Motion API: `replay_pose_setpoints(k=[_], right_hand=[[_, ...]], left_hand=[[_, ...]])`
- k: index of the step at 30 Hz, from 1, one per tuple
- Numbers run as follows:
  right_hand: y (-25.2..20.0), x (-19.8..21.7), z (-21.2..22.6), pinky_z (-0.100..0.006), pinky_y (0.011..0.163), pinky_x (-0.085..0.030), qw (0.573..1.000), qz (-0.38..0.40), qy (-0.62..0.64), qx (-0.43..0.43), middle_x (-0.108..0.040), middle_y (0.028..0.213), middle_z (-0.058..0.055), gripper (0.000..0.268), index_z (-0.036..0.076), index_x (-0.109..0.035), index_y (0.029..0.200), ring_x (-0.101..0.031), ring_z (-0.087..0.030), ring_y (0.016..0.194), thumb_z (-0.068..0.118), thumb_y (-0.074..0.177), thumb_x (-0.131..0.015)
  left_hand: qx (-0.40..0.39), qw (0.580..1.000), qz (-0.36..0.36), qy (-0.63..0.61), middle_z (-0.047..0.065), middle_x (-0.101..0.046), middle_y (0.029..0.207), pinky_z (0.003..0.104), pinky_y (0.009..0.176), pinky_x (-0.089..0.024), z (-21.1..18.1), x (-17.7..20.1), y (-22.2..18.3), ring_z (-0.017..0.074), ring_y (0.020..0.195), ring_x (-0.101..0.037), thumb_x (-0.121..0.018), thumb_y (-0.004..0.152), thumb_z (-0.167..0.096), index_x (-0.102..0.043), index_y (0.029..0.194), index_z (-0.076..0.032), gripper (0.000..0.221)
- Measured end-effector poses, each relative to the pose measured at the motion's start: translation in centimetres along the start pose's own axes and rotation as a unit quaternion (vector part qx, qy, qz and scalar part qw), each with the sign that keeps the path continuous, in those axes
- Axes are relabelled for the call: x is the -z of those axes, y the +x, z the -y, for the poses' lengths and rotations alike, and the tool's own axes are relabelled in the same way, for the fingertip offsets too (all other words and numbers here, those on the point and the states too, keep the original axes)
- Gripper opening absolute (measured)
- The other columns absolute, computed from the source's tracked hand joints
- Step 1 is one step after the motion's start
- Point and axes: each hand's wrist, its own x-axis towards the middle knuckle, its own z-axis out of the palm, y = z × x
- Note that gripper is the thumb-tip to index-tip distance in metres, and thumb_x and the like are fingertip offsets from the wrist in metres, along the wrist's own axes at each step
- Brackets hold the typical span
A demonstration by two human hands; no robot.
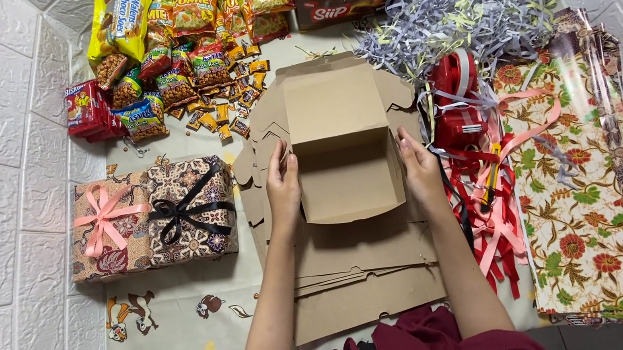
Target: Assembling a cardboard gift box by folding flaps and filling it with shredded paper filler.
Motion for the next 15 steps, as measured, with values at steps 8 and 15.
replay_pose_setpoints(k=[8, 15], right_hand=[[-0.2, 1.9, 3.5, -0.04, 0.1, -0.043, 0.995, -0.02, -0.087, 0.055, -0.055, 0.129, -0.021, 0.037, 0.003, -0.051, 0.133, -0.05, -0.03, 0.122, 0.01, 0.097, -0.05], [4.5, 7.0, 7.3, -0.028, 0.08, -0.052, 0.958, -0.136, -0.195, 0.158, -0.06, 0.108, -0.008, 0.027, 0.006, -0.062, 0.119, -0.061, -0.018, 0.093, -0.001, 0.097, -0.049]], left_hand=[[-0.01, 0.998, -0.026, 0.054, 0.017, -0.053, 0.131, 0.045, 0.102, -0.04, -2.8, 0.9, -2.1, 0.033, 0.124, -0.047, -0.044, 0.097, -0.012, -0.048, 0.132, -0.005, 0.036], [0.0, 0.997, -0.054, 0.057, 0.01, -0.062, 0.105, 0.033, 0.089, -0.049, -4.8, 1.7, -3.7, 0.0195, 0.102, -0.058, -0.045, 0.094, 0.0, -0.06, 0.112, -0.006, 0.024]])
